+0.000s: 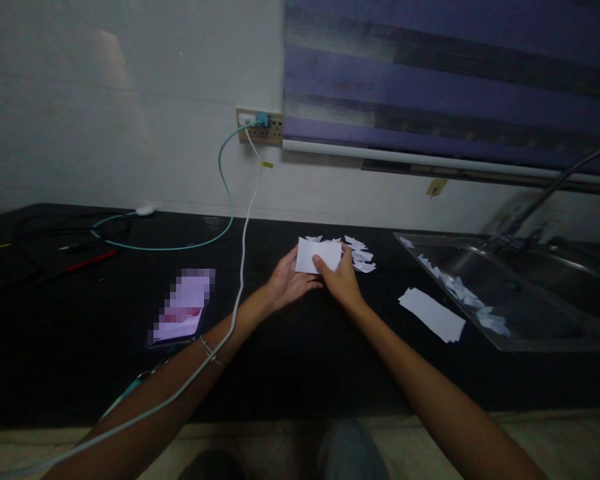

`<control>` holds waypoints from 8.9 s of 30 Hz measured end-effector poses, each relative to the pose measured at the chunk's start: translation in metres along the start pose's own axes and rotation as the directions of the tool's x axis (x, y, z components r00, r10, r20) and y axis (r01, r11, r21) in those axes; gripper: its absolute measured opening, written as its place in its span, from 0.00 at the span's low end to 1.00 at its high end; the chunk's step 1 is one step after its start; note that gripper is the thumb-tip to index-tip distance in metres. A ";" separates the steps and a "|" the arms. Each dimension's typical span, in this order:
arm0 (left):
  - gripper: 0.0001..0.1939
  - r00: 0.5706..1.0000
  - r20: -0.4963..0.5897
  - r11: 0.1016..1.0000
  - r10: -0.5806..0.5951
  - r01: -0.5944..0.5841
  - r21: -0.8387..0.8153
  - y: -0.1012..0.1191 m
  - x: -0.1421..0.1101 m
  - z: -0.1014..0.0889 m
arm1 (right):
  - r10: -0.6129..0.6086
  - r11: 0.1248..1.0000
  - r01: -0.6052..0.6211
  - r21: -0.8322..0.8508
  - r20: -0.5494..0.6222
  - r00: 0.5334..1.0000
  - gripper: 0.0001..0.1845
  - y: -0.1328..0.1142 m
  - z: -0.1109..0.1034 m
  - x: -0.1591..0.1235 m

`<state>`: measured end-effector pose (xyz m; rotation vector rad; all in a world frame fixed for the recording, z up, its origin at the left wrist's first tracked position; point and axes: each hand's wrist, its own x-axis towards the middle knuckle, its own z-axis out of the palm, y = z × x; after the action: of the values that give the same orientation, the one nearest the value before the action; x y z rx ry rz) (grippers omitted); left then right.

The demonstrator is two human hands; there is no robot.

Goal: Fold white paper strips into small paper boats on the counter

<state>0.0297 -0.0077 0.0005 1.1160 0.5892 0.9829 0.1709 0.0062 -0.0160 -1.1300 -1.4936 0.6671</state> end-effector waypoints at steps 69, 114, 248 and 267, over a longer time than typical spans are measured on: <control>0.19 0.970 0.114 0.842 0.213 -0.242 0.483 0.012 -0.004 -0.022 | -0.034 0.971 -0.025 0.236 0.243 0.970 0.14 -0.002 -0.031 0.008; 0.34 0.985 0.115 0.665 0.125 -0.169 0.727 0.003 -0.011 -0.018 | 0.088 0.951 -0.181 0.249 0.343 0.935 0.16 -0.009 -0.026 0.002; 0.22 0.965 0.025 0.739 0.263 -0.218 0.637 0.009 -0.003 -0.022 | -0.114 0.981 0.110 0.159 0.015 0.993 0.10 -0.012 -0.011 -0.006; 0.23 0.996 0.006 0.899 0.087 -0.081 0.431 0.000 -0.003 -0.025 | -0.663 0.610 0.758 -0.231 0.375 0.648 0.14 -0.012 -0.031 -0.008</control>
<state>0.0084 0.0014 -0.0089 1.5400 0.8000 0.9583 0.1969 -0.0108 -0.0015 -0.5943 -2.1772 -0.0638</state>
